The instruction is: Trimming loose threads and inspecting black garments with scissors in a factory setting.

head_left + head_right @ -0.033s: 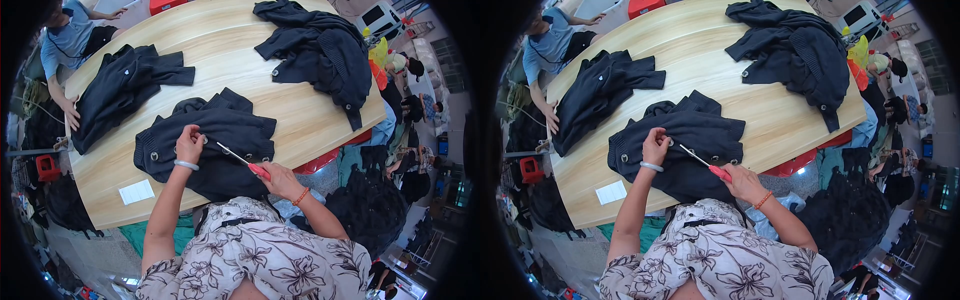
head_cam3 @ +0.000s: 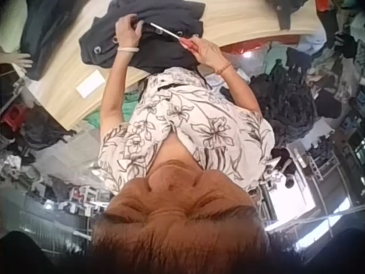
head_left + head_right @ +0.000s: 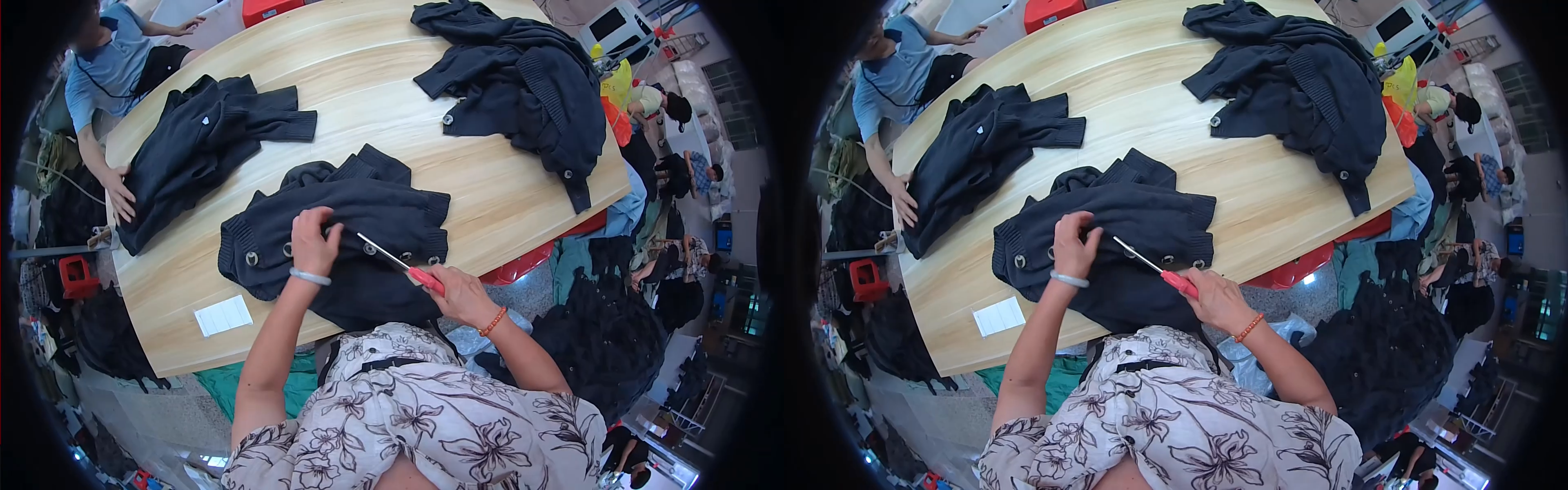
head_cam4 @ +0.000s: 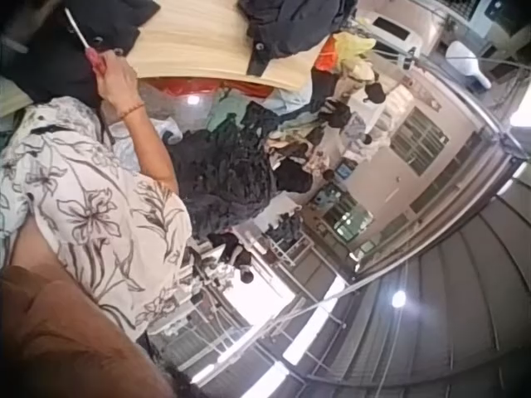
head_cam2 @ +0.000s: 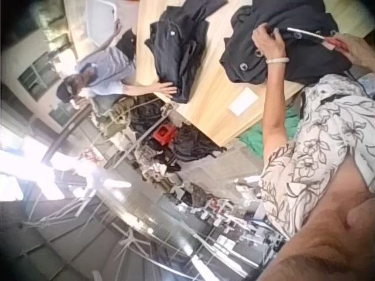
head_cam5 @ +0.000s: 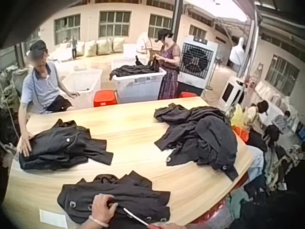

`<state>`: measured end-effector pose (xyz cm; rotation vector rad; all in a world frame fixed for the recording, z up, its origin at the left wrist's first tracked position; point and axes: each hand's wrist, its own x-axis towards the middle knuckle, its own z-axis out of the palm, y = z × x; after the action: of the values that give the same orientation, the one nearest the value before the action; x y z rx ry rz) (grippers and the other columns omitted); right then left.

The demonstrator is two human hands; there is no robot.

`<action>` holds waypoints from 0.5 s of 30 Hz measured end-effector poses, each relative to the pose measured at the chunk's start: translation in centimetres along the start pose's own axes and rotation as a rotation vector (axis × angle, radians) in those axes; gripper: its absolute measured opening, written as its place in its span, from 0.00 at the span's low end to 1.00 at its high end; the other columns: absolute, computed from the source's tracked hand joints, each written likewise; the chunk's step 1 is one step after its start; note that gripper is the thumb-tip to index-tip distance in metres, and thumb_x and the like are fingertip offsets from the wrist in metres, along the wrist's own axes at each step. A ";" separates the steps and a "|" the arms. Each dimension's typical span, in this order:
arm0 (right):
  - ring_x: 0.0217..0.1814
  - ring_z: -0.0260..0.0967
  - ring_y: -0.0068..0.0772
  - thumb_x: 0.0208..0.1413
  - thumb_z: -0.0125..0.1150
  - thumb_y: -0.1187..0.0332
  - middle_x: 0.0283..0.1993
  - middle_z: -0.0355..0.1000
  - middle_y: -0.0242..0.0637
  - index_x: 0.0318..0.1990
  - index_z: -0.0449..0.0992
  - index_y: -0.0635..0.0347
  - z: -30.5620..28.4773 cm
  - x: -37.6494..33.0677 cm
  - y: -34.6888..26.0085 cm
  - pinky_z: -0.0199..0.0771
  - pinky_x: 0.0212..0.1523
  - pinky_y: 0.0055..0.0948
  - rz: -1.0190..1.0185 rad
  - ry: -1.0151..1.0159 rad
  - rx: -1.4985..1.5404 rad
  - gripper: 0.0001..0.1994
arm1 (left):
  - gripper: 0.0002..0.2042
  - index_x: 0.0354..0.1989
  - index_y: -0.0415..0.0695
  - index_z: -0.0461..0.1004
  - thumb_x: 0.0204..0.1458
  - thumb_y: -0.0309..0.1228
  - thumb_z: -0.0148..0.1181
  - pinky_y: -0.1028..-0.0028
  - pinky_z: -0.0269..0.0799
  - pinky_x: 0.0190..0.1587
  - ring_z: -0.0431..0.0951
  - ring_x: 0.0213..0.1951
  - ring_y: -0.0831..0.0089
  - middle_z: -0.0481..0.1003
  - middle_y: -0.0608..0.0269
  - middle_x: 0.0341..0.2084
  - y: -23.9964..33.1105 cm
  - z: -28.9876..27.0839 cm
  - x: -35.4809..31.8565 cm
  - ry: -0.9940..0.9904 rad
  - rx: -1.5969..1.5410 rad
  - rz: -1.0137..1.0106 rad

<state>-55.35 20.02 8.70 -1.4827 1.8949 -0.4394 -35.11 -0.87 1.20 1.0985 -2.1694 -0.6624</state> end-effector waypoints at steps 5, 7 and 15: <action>0.41 0.73 0.53 0.57 0.59 0.63 0.35 0.74 0.47 0.46 0.70 0.54 -0.8 -2.2 1.7 0.72 0.41 0.47 0.128 -0.029 -0.061 0.12 | 0.15 0.39 0.43 0.73 0.41 0.28 0.68 0.63 0.71 0.39 0.73 0.38 0.58 0.70 0.56 0.34 4.5 1.9 -3.7 -0.336 0.068 0.121; 0.41 0.73 0.53 0.57 0.59 0.64 0.35 0.74 0.47 0.46 0.70 0.54 -1.0 -2.9 1.8 0.73 0.41 0.48 0.142 -0.035 -0.069 0.12 | 0.14 0.40 0.43 0.73 0.43 0.24 0.64 0.63 0.73 0.38 0.73 0.37 0.58 0.69 0.56 0.34 3.9 3.5 -4.3 -0.352 0.121 0.166; 0.41 0.73 0.53 0.55 0.58 0.64 0.34 0.75 0.49 0.44 0.70 0.57 -0.1 -4.4 2.0 0.73 0.40 0.51 0.183 -0.157 -0.097 0.12 | 0.14 0.44 0.41 0.72 0.47 0.27 0.54 0.61 0.67 0.50 0.70 0.50 0.56 0.70 0.51 0.46 2.3 4.8 -4.7 -0.298 0.365 0.509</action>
<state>-56.37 24.74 8.82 -1.3467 1.9270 -0.1443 -37.57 5.03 -1.94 0.5833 -2.7597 -0.2096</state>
